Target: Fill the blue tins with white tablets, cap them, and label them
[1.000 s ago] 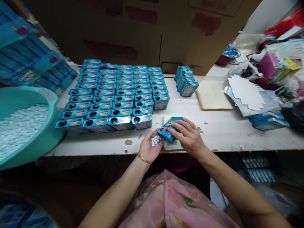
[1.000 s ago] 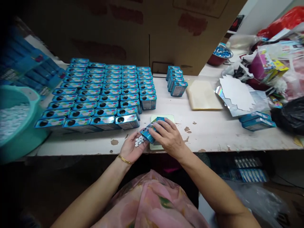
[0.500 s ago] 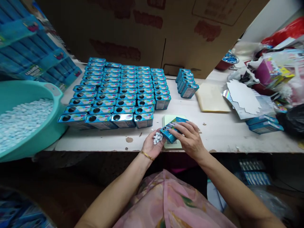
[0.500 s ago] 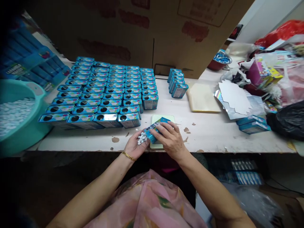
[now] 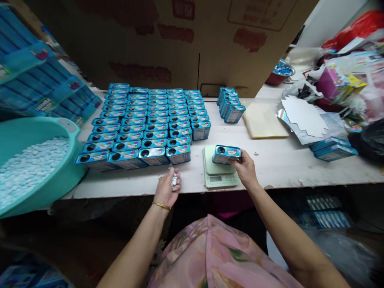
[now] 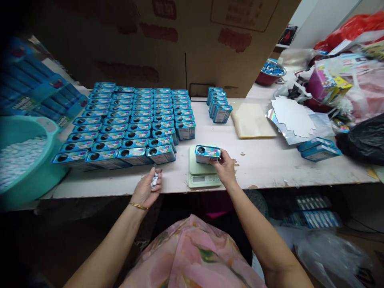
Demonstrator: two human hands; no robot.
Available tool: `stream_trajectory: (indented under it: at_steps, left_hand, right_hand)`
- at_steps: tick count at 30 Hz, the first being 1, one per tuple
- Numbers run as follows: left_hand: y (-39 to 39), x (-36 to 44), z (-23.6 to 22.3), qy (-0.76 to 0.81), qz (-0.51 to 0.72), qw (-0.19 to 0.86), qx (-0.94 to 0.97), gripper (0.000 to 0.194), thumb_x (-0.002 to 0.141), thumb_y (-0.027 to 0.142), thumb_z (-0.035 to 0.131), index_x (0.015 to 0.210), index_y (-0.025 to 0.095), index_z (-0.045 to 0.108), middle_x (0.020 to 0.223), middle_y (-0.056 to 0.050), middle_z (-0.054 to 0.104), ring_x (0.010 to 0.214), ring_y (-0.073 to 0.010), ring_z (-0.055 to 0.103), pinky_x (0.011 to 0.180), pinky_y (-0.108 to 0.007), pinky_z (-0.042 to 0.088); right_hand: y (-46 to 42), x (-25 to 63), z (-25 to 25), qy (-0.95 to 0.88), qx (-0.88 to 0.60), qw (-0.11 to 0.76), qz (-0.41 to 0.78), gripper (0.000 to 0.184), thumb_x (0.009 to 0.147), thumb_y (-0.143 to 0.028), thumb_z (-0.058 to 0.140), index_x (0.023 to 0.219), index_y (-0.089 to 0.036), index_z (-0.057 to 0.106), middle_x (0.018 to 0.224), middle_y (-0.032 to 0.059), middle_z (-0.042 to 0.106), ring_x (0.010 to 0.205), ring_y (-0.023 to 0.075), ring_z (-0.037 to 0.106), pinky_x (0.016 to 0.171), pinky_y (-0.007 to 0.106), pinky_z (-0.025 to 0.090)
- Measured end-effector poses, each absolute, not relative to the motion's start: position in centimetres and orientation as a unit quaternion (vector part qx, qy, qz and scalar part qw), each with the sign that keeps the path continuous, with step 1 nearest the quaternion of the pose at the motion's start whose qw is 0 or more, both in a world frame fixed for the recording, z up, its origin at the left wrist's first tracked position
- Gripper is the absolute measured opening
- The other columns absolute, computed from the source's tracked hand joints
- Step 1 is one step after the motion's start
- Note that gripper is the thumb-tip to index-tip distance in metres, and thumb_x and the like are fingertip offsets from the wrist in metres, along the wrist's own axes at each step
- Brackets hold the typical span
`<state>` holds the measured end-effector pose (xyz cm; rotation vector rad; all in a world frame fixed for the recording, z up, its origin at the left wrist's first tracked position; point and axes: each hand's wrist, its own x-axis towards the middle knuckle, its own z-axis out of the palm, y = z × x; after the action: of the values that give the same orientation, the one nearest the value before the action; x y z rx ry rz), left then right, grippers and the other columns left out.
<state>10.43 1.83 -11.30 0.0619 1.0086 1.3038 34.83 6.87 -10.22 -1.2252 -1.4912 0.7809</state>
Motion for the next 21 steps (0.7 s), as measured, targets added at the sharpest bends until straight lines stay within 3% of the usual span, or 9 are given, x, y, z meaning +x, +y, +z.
stream_trajectory:
  at_steps: [3, 6, 9, 13, 15, 21]
  left_hand:
    - [2.0, 8.5, -11.2, 0.505, 0.601, 0.612, 0.095, 0.011, 0.070, 0.018, 0.059, 0.077, 0.010, 0.056, 0.057, 0.002, 0.048, 0.039, -0.0012, 0.040, 0.028, -0.007, 0.020]
    - [2.3, 6.8, -10.9, 0.476, 0.600, 0.642, 0.044, 0.005, 0.076, 0.015, 0.051, 0.076, 0.011, 0.054, 0.058, 0.001, 0.047, 0.040, -0.0017, 0.040, 0.028, -0.007, 0.021]
    - [1.9, 5.8, -10.7, 0.382, 0.599, 0.702, -0.052, 0.015, 0.081, 0.013, 0.038, 0.073, 0.011, 0.050, 0.059, 0.000, 0.044, 0.044, -0.0026, 0.041, 0.030, -0.007, 0.025]
    - [0.0, 5.1, -10.7, 0.333, 0.605, 0.714, -0.112, 0.020, 0.083, 0.012, 0.031, 0.073, 0.012, 0.048, 0.063, -0.001, 0.044, 0.049, -0.0033, 0.043, 0.035, -0.008, 0.034]
    - [-1.1, 4.8, -10.8, 0.347, 0.603, 0.707, -0.126, 0.020, 0.083, 0.010, 0.031, 0.075, 0.012, 0.049, 0.064, -0.001, 0.046, 0.050, -0.0035, 0.044, 0.037, -0.009, 0.037]
    - [-3.5, 4.7, -10.8, 0.400, 0.591, 0.688, -0.132, 0.023, 0.082, 0.010, 0.030, 0.077, 0.012, 0.052, 0.065, -0.003, 0.050, 0.052, -0.0049, 0.047, 0.039, -0.011, 0.039]
  right_hand:
    - [5.0, 34.9, -8.9, -0.647, -0.527, 0.520, 0.184, 0.041, 0.072, -0.023, 0.056, 0.112, -0.019, 0.047, 0.103, 0.0082, 0.054, 0.094, 0.0186, 0.052, 0.083, 0.037, 0.043]
    - [2.3, 33.6, -7.8, -0.714, -0.486, 0.502, 0.051, 0.032, 0.074, -0.015, 0.055, 0.106, -0.021, 0.053, 0.100, 0.0076, 0.055, 0.096, 0.0186, 0.050, 0.085, 0.037, 0.042]
    - [0.8, 29.6, -8.4, -0.854, -0.364, 0.362, 0.089, 0.026, 0.078, -0.009, 0.045, 0.100, -0.019, 0.054, 0.094, 0.0068, 0.057, 0.089, 0.0147, 0.052, 0.079, 0.029, 0.045]
    - [2.3, 22.1, -11.1, -0.934, -0.294, 0.194, 0.066, 0.026, 0.079, -0.008, 0.041, 0.103, -0.010, 0.051, 0.110, 0.0122, 0.051, 0.096, 0.0165, 0.047, 0.080, 0.028, 0.044]
    - [3.8, 19.0, -12.6, -0.933, -0.321, 0.151, 0.055, 0.022, 0.082, -0.014, 0.040, 0.101, -0.011, 0.051, 0.114, 0.0117, 0.048, 0.093, 0.0184, 0.047, 0.072, 0.030, 0.045]
    - [5.1, 16.9, -14.9, -0.939, -0.321, 0.093, 0.084, 0.021, 0.086, -0.014, 0.034, 0.089, -0.012, 0.054, 0.089, 0.0077, 0.054, 0.084, 0.0183, 0.047, 0.065, 0.029, 0.042]
